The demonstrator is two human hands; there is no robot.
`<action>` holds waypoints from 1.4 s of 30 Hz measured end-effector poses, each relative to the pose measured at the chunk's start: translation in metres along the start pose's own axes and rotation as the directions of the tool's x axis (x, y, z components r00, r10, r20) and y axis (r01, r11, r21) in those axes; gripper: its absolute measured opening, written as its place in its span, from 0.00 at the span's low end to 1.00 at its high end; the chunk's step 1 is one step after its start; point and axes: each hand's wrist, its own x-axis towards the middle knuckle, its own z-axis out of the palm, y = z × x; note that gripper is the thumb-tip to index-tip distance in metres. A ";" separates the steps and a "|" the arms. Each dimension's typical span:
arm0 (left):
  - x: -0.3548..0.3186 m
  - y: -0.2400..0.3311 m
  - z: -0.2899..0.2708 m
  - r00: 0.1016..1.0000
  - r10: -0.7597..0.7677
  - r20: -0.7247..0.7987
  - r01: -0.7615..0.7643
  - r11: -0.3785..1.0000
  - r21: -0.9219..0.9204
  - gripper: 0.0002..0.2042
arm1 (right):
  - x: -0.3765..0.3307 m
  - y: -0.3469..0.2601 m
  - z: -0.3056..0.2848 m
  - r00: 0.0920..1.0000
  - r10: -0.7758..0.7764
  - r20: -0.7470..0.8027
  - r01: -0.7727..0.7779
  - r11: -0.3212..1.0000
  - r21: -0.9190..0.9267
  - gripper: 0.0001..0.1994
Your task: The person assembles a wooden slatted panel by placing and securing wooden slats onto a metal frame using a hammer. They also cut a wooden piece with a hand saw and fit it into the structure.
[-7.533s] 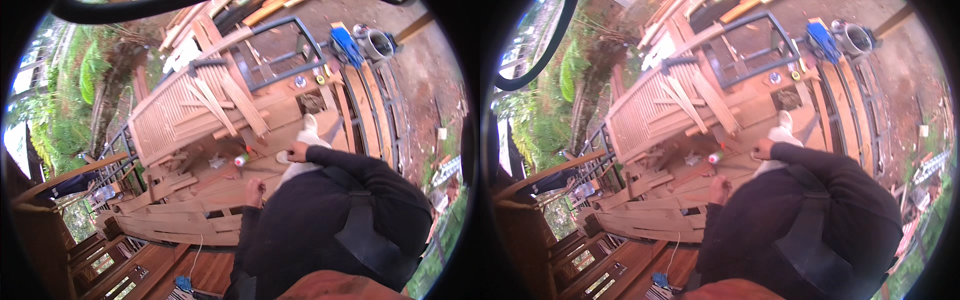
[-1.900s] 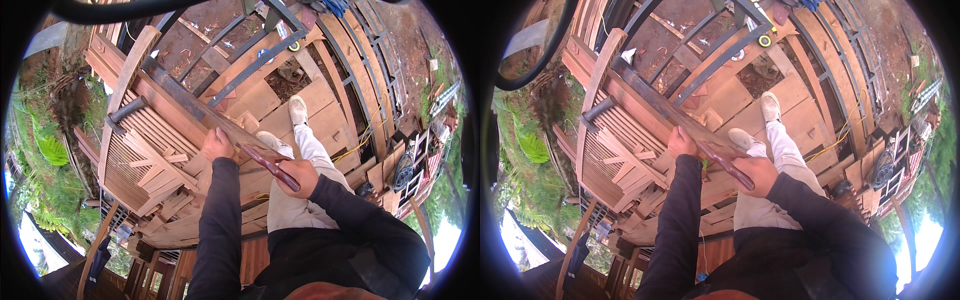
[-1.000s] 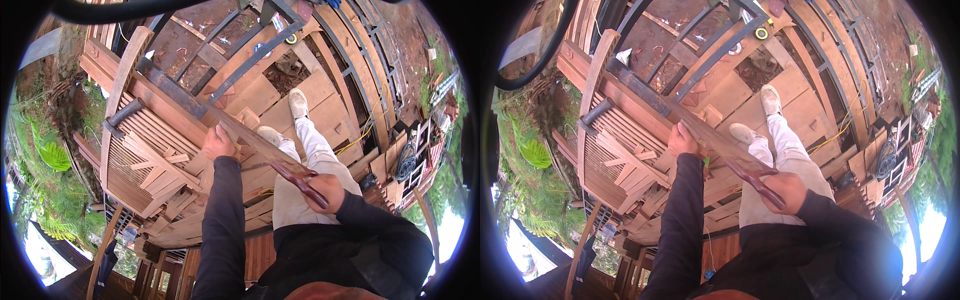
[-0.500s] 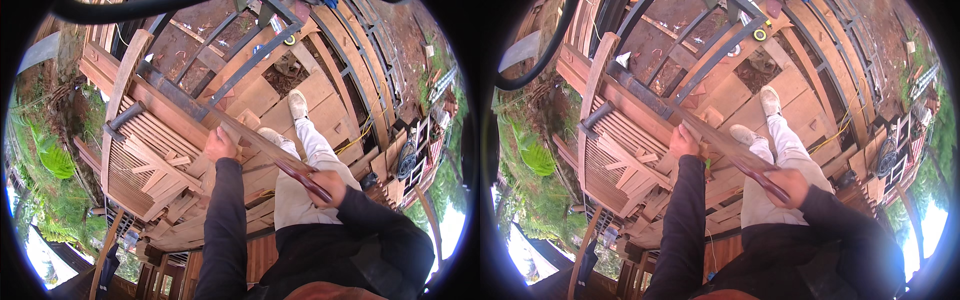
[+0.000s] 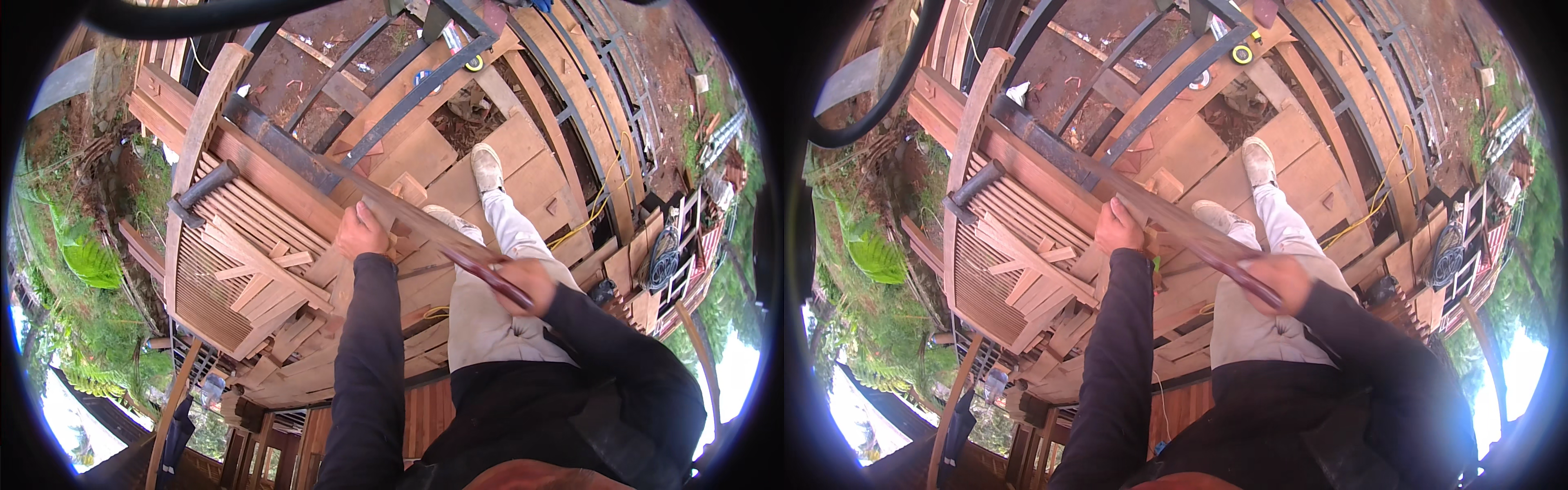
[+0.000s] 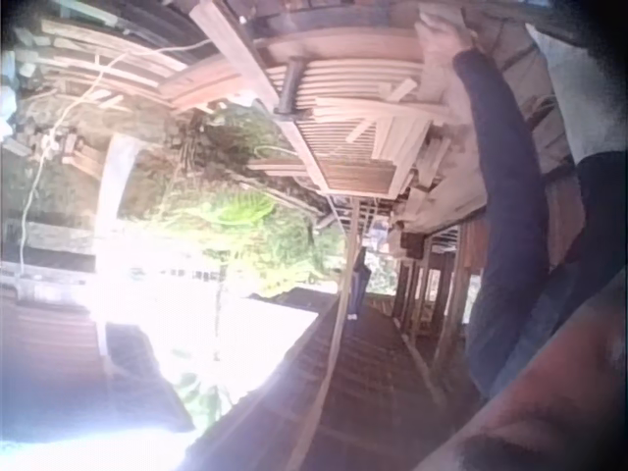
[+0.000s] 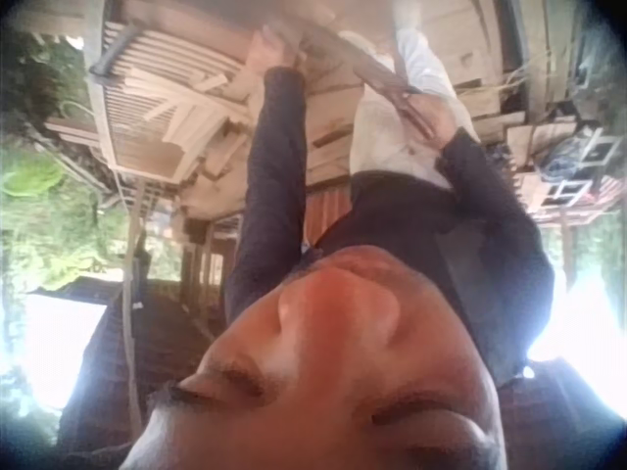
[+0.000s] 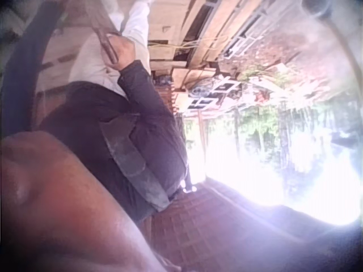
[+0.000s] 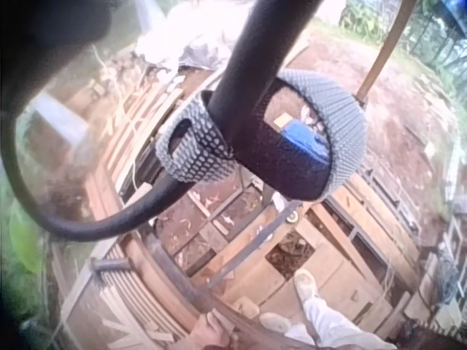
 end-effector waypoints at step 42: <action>0.003 0.006 0.003 1.000 -0.016 -0.015 0.016 1.000 0.018 0.17 | -0.001 0.025 0.003 0.998 -0.014 -0.061 0.022 0.990 0.136 0.06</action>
